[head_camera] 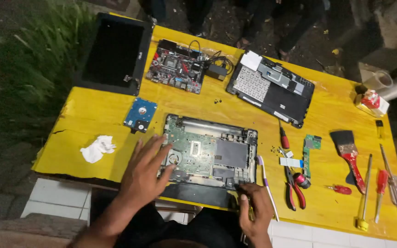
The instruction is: Installing a 2.5-inch SATA hard drive into a laptop's internal bay.
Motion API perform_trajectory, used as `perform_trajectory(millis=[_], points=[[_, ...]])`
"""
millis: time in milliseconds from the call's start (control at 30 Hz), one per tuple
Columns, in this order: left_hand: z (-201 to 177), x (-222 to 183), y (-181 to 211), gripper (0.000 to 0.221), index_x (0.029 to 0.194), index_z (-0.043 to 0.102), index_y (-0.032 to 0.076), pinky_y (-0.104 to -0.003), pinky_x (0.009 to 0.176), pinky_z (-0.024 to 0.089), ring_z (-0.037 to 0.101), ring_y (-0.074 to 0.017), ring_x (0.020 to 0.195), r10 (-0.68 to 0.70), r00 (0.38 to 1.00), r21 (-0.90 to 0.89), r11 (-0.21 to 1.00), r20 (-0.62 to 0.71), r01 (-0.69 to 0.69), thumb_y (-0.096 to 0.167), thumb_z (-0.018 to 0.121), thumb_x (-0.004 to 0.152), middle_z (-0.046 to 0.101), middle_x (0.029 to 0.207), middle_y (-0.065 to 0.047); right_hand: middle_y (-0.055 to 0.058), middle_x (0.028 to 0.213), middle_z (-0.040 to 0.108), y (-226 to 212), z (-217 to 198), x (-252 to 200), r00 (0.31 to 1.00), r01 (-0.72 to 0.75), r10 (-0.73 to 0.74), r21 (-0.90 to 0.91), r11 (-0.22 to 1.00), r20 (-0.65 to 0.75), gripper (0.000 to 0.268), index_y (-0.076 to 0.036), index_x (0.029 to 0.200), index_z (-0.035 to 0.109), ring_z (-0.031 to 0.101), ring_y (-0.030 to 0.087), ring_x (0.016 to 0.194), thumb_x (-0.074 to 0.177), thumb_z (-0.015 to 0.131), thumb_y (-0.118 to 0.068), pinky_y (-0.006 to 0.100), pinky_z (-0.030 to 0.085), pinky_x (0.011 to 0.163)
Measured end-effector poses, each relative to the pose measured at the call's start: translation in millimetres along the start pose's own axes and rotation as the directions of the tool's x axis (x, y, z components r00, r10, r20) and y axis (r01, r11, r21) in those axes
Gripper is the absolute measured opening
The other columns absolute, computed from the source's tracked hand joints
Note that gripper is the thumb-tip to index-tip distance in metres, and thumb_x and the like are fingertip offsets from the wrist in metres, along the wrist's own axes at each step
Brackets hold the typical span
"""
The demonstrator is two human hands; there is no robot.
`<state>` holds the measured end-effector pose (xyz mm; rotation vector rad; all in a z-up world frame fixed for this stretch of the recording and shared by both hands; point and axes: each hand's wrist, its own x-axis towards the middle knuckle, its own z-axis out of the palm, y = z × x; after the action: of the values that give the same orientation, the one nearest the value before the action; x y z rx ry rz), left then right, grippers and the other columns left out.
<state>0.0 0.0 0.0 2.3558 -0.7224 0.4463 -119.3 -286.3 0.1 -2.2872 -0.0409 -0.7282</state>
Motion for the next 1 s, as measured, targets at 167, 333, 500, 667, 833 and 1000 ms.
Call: perform_trajectory(millis=[167,333,500,667,833,1000], points=[[-42.8,6.4,-43.4,0.054,0.143,0.058,0.003,-0.056,0.117,0.038,0.04,-0.0396,0.145,-0.229,0.973,0.267,0.938,-0.011,0.224,0.028,0.064,0.095,0.045,0.154,-0.021,0.015,0.1,0.072,0.4,1.9,-1.6,1.0,-0.008,0.009,-0.036,0.999,0.017,0.021,0.0,0.102,0.07,0.071,0.029,0.096,0.098,0.053,-0.011,0.035,0.055,0.088],[-47.4,13.0,-66.3,0.062,0.144,0.06,0.005,-0.052,0.095,0.053,0.05,-0.036,0.134,-0.319,0.946,0.337,0.887,-0.048,0.316,0.038,0.071,0.092,0.055,0.144,-0.016,0.015,0.099,0.072,7.7,5.3,-5.6,1.0,0.023,-0.023,-0.06,0.998,0.001,0.017,0.0,0.103,0.07,0.071,0.027,0.094,0.096,0.057,-0.009,0.034,0.056,0.084],[-30.3,53.4,-67.4,0.091,0.153,0.043,0.0,-0.054,0.105,0.041,0.045,-0.0384,0.133,-0.502,0.845,0.329,0.842,0.186,0.428,0.061,0.067,0.089,0.05,0.146,-0.02,0.015,0.097,0.072,6.6,6.1,-4.7,0.999,0.042,-0.042,-0.064,0.997,-0.004,0.016,0.001,0.101,0.07,0.07,0.027,0.093,0.096,0.057,-0.008,0.033,0.055,0.081],[-22.4,60.5,-75.9,0.081,0.147,0.05,-0.001,-0.05,0.098,0.047,0.052,-0.038,0.12,-0.504,0.852,0.333,0.834,0.141,0.439,0.054,0.07,0.09,0.055,0.128,-0.02,0.015,0.097,0.072,1.4,4.7,-2.5,0.999,0.027,-0.028,-0.057,0.998,-0.018,0.016,0.001,0.1,0.07,0.071,0.028,0.093,0.096,0.057,-0.007,0.034,0.057,0.083],[-46.5,61.7,-63.3,0.065,0.141,0.06,0.006,-0.049,0.099,0.046,0.05,-0.0374,0.121,-0.611,0.787,0.109,0.791,0.082,0.602,0.042,0.073,0.088,0.057,0.123,-0.019,0.014,0.098,0.074,10.5,6.1,-6.9,1.0,0.024,-0.025,-0.076,0.997,-0.013,0.016,-0.001,0.103,0.071,0.072,0.027,0.093,0.095,0.058,-0.008,0.036,0.059,0.083],[-76.8,50.6,-51.3,0.063,0.146,0.059,0.008,-0.036,0.092,0.052,0.061,-0.0225,0.116,-0.669,0.743,-0.245,0.719,0.011,0.651,0.03,0.074,0.089,0.061,0.132,-0.007,0.014,0.098,0.073,8.9,5.1,-6.6,1.0,0.02,-0.021,-0.077,0.997,-0.011,0.016,-0.001,0.102,0.071,0.071,0.027,0.092,0.095,0.058,-0.008,0.035,0.057,0.08]])
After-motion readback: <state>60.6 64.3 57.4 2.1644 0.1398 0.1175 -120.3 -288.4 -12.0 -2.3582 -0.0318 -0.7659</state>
